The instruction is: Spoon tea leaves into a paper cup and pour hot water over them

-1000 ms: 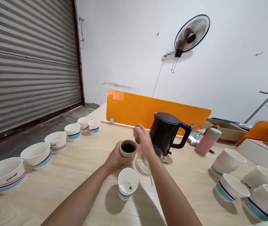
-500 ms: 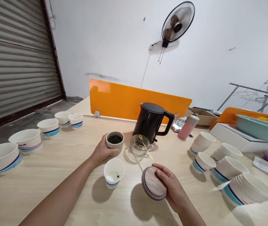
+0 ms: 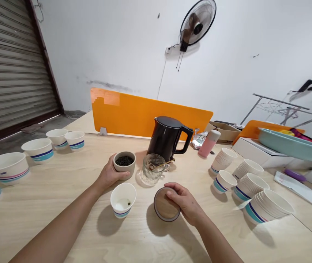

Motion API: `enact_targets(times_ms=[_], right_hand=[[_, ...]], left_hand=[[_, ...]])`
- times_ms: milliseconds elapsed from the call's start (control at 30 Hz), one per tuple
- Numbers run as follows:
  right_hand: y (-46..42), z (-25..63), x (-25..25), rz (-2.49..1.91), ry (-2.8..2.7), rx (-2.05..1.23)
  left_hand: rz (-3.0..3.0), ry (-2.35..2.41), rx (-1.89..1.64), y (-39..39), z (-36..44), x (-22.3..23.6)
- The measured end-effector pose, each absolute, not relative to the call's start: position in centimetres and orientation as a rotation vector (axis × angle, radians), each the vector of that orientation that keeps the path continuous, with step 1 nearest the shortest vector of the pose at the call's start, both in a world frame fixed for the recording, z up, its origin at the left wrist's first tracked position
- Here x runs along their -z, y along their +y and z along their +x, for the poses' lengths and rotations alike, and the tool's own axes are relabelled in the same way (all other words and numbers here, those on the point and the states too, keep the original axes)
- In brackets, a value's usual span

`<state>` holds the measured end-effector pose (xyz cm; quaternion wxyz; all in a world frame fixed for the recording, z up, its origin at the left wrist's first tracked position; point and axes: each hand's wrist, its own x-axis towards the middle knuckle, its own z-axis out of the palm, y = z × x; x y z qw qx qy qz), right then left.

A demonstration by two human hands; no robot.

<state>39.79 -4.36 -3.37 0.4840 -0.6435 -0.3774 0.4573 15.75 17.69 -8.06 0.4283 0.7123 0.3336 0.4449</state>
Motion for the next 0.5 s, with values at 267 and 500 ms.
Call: enact_targets(times_ms=[267,500], right_hand=[[-4.5,37.6,5.7,-1.794,-1.275,-1.016],[-3.0,38.6,2.8,-1.805,-1.346,-0.732]], left_hand=[[1.783,0.844,-1.11,17.6,15.8,7.8],[1.776,0.877,-1.085,17.8,16.0,8.0]])
